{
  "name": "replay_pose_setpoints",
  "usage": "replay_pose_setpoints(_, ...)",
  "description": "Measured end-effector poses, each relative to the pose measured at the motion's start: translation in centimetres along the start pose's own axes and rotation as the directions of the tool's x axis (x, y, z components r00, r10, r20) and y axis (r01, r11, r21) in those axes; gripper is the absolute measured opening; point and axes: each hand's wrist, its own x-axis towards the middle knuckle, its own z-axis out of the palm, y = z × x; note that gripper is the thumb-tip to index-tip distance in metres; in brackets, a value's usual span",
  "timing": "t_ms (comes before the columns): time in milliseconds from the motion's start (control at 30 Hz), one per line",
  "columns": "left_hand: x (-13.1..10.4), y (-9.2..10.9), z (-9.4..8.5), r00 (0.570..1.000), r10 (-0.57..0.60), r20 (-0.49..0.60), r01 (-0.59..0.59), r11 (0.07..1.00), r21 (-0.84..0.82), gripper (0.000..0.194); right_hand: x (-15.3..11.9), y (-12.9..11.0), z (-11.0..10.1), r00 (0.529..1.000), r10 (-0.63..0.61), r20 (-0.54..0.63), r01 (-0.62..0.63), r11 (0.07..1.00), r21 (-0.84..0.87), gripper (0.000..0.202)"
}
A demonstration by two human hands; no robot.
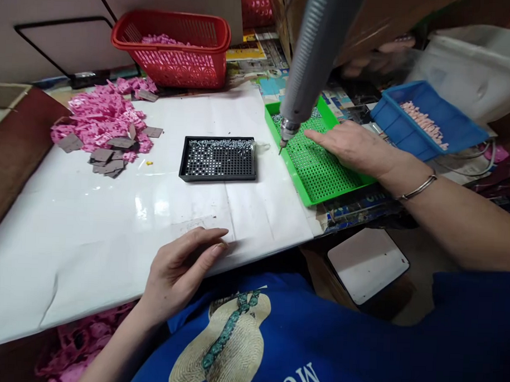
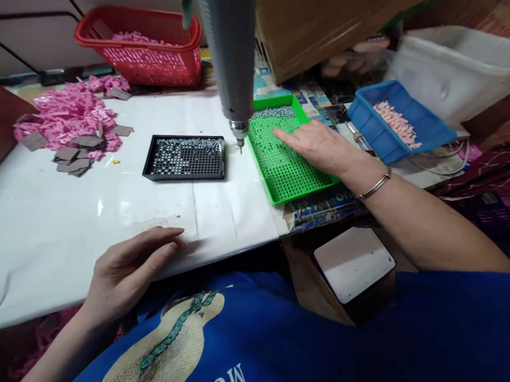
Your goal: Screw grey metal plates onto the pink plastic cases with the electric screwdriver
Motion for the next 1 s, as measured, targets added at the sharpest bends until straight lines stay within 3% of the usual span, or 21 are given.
replay_pose_setpoints(300, 0.0, 0.0, 0.0, 1.0, 0.005, -0.008, -0.005, 1.0, 0.007, 0.016, 0.2, 0.6, 0.5, 0.976, 0.21, -0.06, -0.189, 0.949, 0.251, 0.063)
replay_pose_setpoints(667, 0.3, 0.4, 0.0, 1.0, -0.018, -0.017, 0.018, 1.0, 0.02, 0.015, 0.5, 1.3, 2.6, 0.975, 0.127, -0.185, -0.072, 0.958, 0.279, 0.054)
replay_pose_setpoints(900, 0.2, 0.2, -0.1, 1.0, -0.007, -0.007, 0.007, 1.0, 0.016, 0.015, 0.1, 1.3, 3.0, 0.954, 0.198, -0.226, -0.112, 0.932, 0.345, 0.046)
replay_pose_setpoints(1000, 0.2, 0.1, 0.0, 1.0, -0.004, -0.006, 0.004, 1.0, 0.015, 0.015, -0.1, 2.0, 3.1, 0.923, 0.273, -0.27, -0.164, 0.917, 0.364, 0.042)
